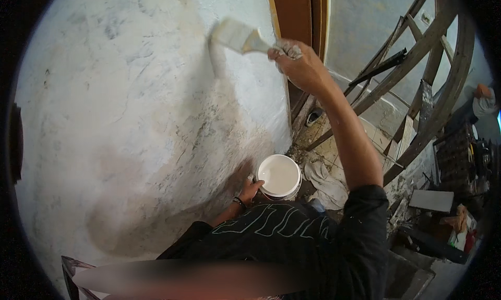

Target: The person applies white paint or primer to a rough interior wall using a paintbrush.

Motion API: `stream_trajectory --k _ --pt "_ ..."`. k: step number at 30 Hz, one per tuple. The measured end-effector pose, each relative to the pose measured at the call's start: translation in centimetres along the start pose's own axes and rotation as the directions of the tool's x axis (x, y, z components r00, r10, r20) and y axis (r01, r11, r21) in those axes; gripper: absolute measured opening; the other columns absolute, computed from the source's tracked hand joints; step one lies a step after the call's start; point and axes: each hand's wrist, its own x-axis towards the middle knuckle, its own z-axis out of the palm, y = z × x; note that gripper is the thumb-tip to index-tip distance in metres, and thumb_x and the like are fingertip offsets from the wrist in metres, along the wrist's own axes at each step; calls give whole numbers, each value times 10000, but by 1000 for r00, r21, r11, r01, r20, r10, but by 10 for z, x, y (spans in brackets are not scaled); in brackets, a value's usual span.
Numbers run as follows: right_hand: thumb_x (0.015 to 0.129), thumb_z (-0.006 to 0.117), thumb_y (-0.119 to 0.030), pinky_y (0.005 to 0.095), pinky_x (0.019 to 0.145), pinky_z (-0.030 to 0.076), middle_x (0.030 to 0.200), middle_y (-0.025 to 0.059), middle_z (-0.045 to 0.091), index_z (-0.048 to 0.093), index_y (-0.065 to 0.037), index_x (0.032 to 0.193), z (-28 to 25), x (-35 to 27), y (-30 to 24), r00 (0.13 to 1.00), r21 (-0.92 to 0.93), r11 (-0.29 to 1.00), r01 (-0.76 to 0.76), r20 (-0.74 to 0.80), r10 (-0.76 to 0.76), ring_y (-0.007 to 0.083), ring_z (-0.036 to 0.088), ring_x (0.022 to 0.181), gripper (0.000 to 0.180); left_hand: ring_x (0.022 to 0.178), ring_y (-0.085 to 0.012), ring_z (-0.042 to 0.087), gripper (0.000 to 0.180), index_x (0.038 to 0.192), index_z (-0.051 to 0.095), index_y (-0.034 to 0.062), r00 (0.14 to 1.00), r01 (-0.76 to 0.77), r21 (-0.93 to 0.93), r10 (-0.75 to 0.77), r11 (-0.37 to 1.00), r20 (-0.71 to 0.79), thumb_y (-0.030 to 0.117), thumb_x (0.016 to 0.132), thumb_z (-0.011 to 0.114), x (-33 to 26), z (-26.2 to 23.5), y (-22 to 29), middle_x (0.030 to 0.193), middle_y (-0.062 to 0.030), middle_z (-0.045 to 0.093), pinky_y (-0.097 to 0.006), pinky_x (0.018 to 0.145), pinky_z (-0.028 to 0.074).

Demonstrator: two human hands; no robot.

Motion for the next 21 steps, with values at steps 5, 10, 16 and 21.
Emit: stream_trajectory --k 5,10,16,21 --pt "863 548 -223 319 621 473 812 89 579 543 -182 1197 32 14 -20 906 -73 930 361 -208 -368 185 560 647 336 725 -169 602 344 1017 498 -50 996 -37 145 47 989 -69 138 755 618 -10 -11 2 859 -110 618 -286 621 497" --pt "865 490 -198 382 510 482 828 136 520 272 -363 1349 93 -1 62 840 -411 777 477 -49 -541 302 563 601 556 784 -166 600 305 998 535 -42 998 49 -80 -51 996 -24 110 746 615 -19 -17 3 907 -118 623 -301 691 487" --pt "831 508 -179 414 542 492 848 134 555 421 -266 1281 106 -88 164 933 -657 723 215 357 47 314 602 653 466 813 -163 593 269 958 555 -52 995 77 48 -73 996 -69 96 741 613 -29 -17 5 919 -129 619 -300 707 477" --pt "823 502 -226 412 586 488 795 111 603 617 -178 1043 64 -33 74 901 -728 561 394 426 -80 280 615 697 254 762 -166 602 284 935 566 -51 991 -20 -13 18 1000 -130 134 728 630 -26 -12 -8 855 -118 631 -306 665 480"
